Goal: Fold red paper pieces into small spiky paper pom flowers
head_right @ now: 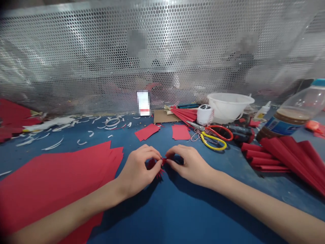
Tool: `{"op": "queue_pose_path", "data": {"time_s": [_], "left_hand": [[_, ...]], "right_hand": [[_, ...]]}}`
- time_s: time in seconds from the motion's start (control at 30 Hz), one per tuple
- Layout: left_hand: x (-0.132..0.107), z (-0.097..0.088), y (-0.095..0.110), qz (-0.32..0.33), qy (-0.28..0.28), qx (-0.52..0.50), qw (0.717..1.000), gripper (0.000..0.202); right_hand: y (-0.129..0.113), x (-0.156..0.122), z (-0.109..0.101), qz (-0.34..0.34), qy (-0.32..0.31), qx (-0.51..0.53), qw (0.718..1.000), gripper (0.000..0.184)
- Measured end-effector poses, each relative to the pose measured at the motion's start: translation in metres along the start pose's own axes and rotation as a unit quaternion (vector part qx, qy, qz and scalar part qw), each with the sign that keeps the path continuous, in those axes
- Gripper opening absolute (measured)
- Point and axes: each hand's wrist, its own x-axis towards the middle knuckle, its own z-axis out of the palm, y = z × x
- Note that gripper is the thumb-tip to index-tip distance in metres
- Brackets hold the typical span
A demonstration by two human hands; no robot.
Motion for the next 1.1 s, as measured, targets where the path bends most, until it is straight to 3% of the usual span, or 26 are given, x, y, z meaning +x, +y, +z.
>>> {"op": "queue_pose_path", "data": {"time_s": [0.1,0.37,0.57,0.77,0.9,1.1], "left_hand": [[0.003,-0.002,0.0,-0.021,0.002,-0.008,1.0,0.013],[0.005,-0.006,-0.005,-0.063,-0.064,-0.032,0.995,0.012],[0.012,-0.019,-0.001,-0.065,-0.066,-0.072,0.993,0.008],[0.022,-0.038,-0.005,-0.002,-0.218,-0.099,0.971,0.007],[0.022,-0.037,-0.009,-0.002,-0.23,-0.104,0.968,0.013],[0.021,-0.04,-0.011,0.003,-0.268,-0.111,0.957,0.015]], "right_hand": [[0.002,0.001,-0.001,0.02,-0.011,0.022,1.0,0.007],[0.0,0.001,-0.002,0.0,-0.071,0.038,0.997,0.011],[0.001,0.001,-0.002,-0.017,-0.083,0.027,0.996,0.008],[0.0,0.0,-0.001,-0.017,-0.085,0.026,0.996,0.011],[-0.001,-0.003,-0.002,0.002,-0.079,0.002,0.997,0.006],[-0.002,-0.004,-0.002,-0.028,-0.088,-0.004,0.996,0.008]]}}
